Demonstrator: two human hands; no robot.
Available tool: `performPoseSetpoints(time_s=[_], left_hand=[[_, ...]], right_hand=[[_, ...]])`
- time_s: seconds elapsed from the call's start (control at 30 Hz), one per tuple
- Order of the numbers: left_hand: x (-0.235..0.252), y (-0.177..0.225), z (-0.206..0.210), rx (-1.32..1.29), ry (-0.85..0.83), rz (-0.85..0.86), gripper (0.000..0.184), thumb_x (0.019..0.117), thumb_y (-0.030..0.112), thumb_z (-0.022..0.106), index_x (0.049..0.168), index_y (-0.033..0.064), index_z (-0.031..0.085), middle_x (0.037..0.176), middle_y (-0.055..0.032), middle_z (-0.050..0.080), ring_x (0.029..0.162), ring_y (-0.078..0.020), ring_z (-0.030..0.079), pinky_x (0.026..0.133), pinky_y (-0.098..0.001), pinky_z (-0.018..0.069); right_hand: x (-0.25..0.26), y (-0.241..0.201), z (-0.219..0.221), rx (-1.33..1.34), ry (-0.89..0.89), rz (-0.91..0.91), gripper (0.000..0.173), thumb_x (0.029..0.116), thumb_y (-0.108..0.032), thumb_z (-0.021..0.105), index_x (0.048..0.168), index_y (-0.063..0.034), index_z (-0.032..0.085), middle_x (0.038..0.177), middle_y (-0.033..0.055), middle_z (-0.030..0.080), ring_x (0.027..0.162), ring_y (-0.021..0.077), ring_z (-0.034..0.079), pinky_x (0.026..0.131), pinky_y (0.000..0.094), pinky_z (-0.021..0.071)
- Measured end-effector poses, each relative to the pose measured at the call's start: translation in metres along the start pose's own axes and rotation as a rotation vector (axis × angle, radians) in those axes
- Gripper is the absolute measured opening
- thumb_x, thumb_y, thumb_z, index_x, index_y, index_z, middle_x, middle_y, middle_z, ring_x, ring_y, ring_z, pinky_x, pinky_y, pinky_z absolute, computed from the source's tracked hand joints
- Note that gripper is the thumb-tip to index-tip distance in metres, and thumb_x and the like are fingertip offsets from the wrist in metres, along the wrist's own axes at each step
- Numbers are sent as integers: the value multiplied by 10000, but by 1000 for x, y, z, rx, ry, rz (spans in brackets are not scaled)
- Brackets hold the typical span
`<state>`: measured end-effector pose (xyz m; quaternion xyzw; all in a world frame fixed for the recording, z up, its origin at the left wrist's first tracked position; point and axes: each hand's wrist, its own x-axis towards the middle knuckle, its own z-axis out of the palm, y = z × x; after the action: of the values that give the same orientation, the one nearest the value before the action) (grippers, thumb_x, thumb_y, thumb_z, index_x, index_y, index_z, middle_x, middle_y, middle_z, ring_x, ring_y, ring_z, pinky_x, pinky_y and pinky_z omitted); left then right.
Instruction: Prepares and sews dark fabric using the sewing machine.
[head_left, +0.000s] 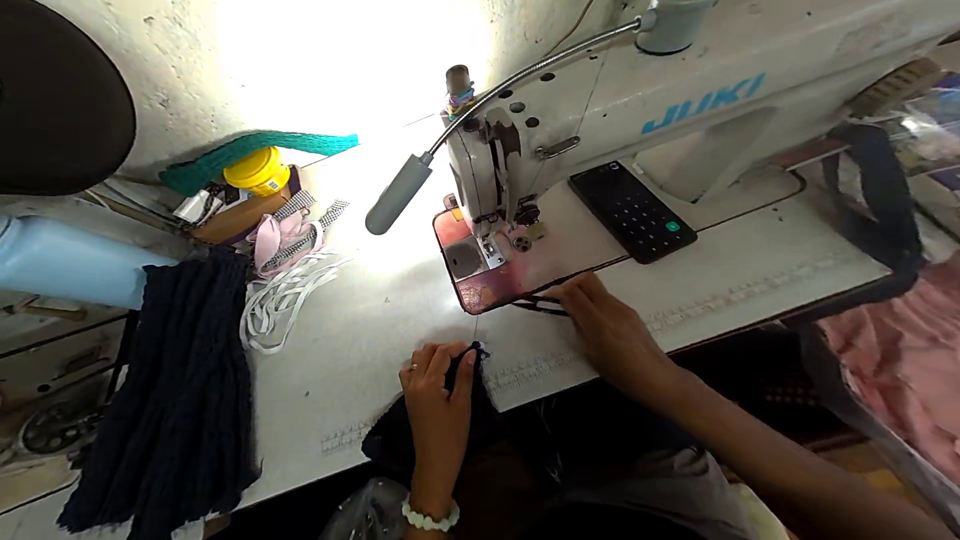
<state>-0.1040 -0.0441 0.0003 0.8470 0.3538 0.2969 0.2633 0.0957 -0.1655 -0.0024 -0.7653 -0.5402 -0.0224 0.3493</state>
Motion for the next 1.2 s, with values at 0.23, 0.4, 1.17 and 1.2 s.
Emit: performPoseSetpoints(time_s=[0.23,0.4,1.17,1.2], left_hand=[[-2,-4,1,-10,4,19,216,950,244,631,981,85,774,934,-15,706,928,-136,637,909,-444,411],[-3,-5,2,-21,15,33,210,951,246,632,971,88,768,937,-14,706,946,-128,630,914,-422,405],[-21,-22,-17,-338,-150,156,168,981,331,666,1013,206,774,1012,94,717,1035,-7,629,953,-206,486],[-21,-22,-17,-338,-151,158,167,980,327,669,1012,203,775,1010,92,717,1036,-9,629,957,-206,486]], right_hand=[[11,-35,27,-55,21,-217,190,948,-194,663,1051,-65,756,897,161,680,645,279,665,524,370,528],[16,-33,36,-42,52,-270,183,985,-158,615,994,-35,750,833,138,663,594,253,646,477,349,516],[-92,-17,93,-185,-1484,107,288,1010,-11,522,1243,133,612,1298,345,590,1194,539,567,930,691,460],[-92,-15,95,-178,-1479,73,280,1001,-33,547,1219,123,628,1267,340,607,1171,536,578,913,694,462]])
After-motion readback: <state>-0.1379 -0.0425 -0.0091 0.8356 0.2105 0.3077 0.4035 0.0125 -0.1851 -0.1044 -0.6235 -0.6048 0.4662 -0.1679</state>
